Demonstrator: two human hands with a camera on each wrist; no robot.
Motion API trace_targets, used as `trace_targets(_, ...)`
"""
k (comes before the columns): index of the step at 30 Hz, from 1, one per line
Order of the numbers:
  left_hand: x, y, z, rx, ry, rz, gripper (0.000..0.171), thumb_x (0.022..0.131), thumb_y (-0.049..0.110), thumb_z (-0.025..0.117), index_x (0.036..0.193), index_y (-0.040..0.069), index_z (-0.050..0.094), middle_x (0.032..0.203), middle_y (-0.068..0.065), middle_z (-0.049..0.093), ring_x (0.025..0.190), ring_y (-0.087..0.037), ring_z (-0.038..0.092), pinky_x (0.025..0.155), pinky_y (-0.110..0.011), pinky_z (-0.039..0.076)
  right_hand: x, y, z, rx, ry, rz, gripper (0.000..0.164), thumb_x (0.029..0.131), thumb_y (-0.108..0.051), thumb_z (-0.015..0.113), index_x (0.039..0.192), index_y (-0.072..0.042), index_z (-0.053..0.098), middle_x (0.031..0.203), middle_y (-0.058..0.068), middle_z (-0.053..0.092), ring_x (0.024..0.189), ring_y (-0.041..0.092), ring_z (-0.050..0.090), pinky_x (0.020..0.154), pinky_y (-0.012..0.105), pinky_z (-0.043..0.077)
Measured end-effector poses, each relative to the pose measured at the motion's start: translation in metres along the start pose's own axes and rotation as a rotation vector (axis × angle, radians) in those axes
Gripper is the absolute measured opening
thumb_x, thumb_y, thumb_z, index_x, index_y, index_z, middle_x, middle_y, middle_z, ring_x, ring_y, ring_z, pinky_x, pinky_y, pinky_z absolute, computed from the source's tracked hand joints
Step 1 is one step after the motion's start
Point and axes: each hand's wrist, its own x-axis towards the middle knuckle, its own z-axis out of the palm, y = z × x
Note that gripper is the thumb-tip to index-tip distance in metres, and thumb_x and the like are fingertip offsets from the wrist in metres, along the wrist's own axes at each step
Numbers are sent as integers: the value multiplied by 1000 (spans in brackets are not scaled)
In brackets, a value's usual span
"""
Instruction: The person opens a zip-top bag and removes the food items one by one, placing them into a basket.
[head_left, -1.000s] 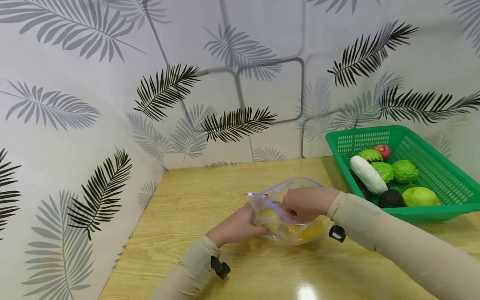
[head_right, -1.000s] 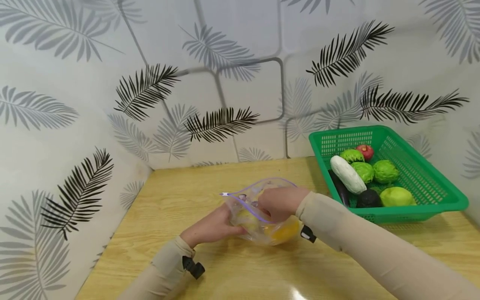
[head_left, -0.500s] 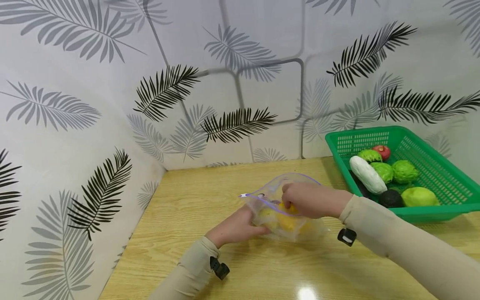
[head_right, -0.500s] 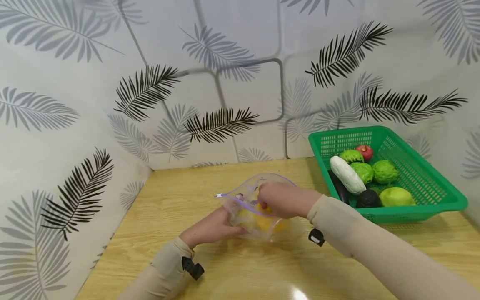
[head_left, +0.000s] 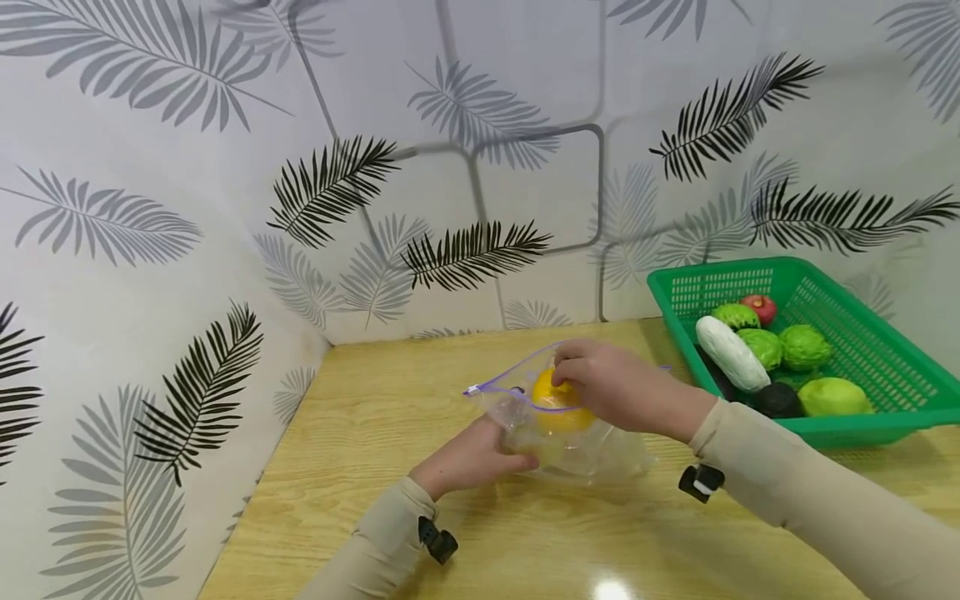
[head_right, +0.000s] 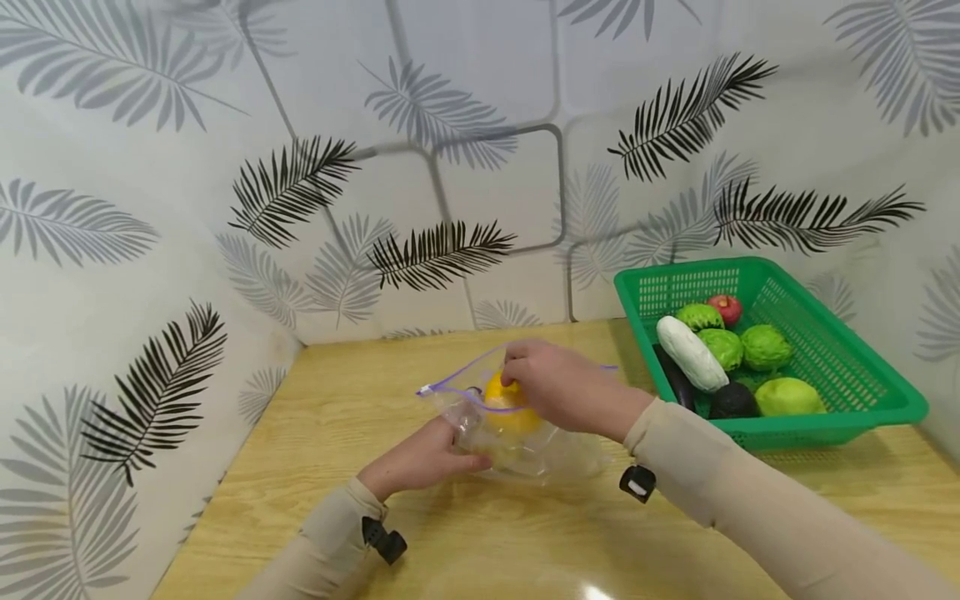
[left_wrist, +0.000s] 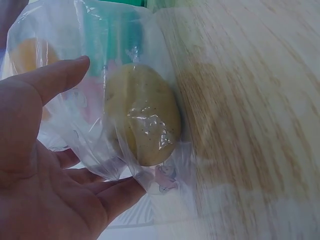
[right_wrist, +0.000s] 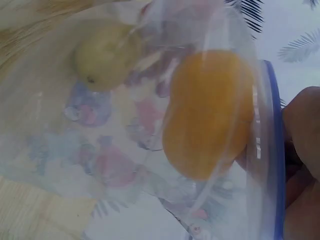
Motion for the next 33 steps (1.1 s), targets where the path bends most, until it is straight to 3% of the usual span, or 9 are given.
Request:
trace_targets(3, 0, -1, 0, 9, 6, 12, 83, 83, 39, 72, 149, 29, 22, 147, 10, 30, 124, -5, 33, 104, -43, 37, 0, -1, -11, 40, 70, 42, 16, 82, 7, 66, 92, -4, 70, 100, 7, 60, 91, 19, 56, 75, 35, 56)
trace_targets(8, 1, -1, 0, 48, 9, 20, 88, 83, 37, 72, 152, 20, 19, 155, 2, 20, 131, -6, 21, 109, -44, 29, 0, 2, -32, 43, 272, 79, 13, 84, 6, 64, 92, -2, 70, 99, 8, 61, 90, 17, 54, 75, 38, 56)
trace_targets(13, 1, 0, 0, 60, 8, 5, 87, 83, 38, 72, 151, 18, 22, 153, 0, 25, 128, -7, 26, 108, -42, 31, -6, 3, -60, 50, 413, 142, 15, 81, 9, 67, 90, -2, 72, 97, 8, 63, 89, 17, 54, 73, 42, 56)
trace_targets(18, 1, 0, 1, 66, 8, 1, 89, 83, 38, 72, 152, 21, 19, 150, 2, 30, 126, -7, 31, 106, -41, 33, -30, 11, -92, -24, 464, 214, 17, 81, 10, 68, 91, -3, 73, 95, 6, 64, 88, 16, 56, 71, 38, 53)
trace_targets(23, 3, -2, 2, 59, 4, 27, 92, 83, 40, 72, 153, 25, 14, 149, 1, 32, 126, -12, 35, 104, -42, 36, -73, 31, -104, -130, 437, 371, 15, 83, 7, 65, 91, -3, 72, 94, 5, 64, 81, 15, 54, 63, 29, 45)
trace_targets(29, 2, -2, 1, 46, -2, 12, 92, 82, 39, 73, 153, 22, 15, 147, -1, 36, 122, -12, 39, 102, -42, 38, -118, 59, -92, -173, 249, 575, 13, 88, 4, 60, 96, 2, 71, 100, 17, 61, 82, 30, 54, 61, 51, 50)
trace_targets(33, 2, -3, 1, 52, 7, 40, 91, 82, 36, 74, 153, 25, 18, 151, 0, 30, 124, -13, 37, 103, -44, 37, -137, 79, -79, -190, 161, 617, 13, 86, 4, 59, 92, 4, 71, 96, 20, 63, 78, 31, 53, 62, 50, 47)
